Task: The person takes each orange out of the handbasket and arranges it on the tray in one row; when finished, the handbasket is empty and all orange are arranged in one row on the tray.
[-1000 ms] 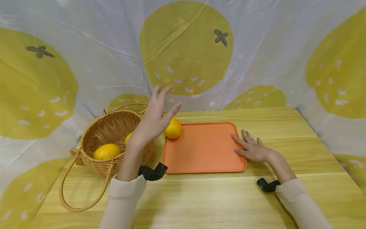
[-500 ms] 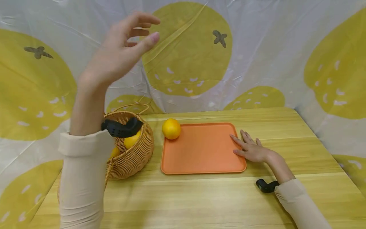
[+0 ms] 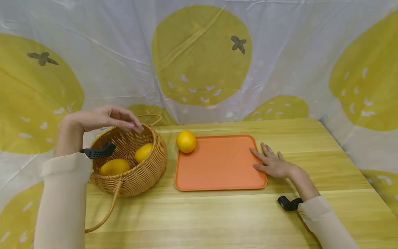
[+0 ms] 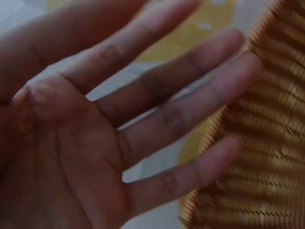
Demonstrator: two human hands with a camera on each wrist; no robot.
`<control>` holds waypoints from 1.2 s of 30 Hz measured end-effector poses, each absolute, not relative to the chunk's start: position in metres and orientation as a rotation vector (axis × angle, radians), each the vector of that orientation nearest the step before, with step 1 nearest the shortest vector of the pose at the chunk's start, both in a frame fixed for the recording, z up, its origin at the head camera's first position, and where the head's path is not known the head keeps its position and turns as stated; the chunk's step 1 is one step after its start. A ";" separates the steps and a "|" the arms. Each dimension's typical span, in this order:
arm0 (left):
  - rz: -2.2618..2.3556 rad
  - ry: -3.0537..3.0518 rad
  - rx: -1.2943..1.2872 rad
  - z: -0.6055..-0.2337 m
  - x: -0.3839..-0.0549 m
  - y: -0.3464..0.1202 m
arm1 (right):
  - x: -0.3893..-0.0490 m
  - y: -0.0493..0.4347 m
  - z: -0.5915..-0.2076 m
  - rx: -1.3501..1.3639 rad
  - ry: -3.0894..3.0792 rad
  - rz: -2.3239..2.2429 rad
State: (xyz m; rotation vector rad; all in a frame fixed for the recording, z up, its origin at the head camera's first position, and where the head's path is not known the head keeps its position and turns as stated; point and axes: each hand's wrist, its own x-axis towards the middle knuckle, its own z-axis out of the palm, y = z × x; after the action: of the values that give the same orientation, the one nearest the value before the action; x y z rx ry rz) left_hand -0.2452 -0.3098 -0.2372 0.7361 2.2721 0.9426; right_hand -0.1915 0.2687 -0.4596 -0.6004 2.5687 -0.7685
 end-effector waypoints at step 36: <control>0.749 2.085 0.414 -0.319 -0.276 -0.310 | -0.182 0.262 -0.443 -0.617 2.529 -0.852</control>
State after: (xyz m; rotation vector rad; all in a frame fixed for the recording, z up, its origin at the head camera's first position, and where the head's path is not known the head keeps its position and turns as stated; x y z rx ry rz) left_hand -0.2756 -0.3096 -0.3186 0.4136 2.0854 0.7492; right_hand -0.1816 0.2617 -0.4429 -0.6167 2.5289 -0.8523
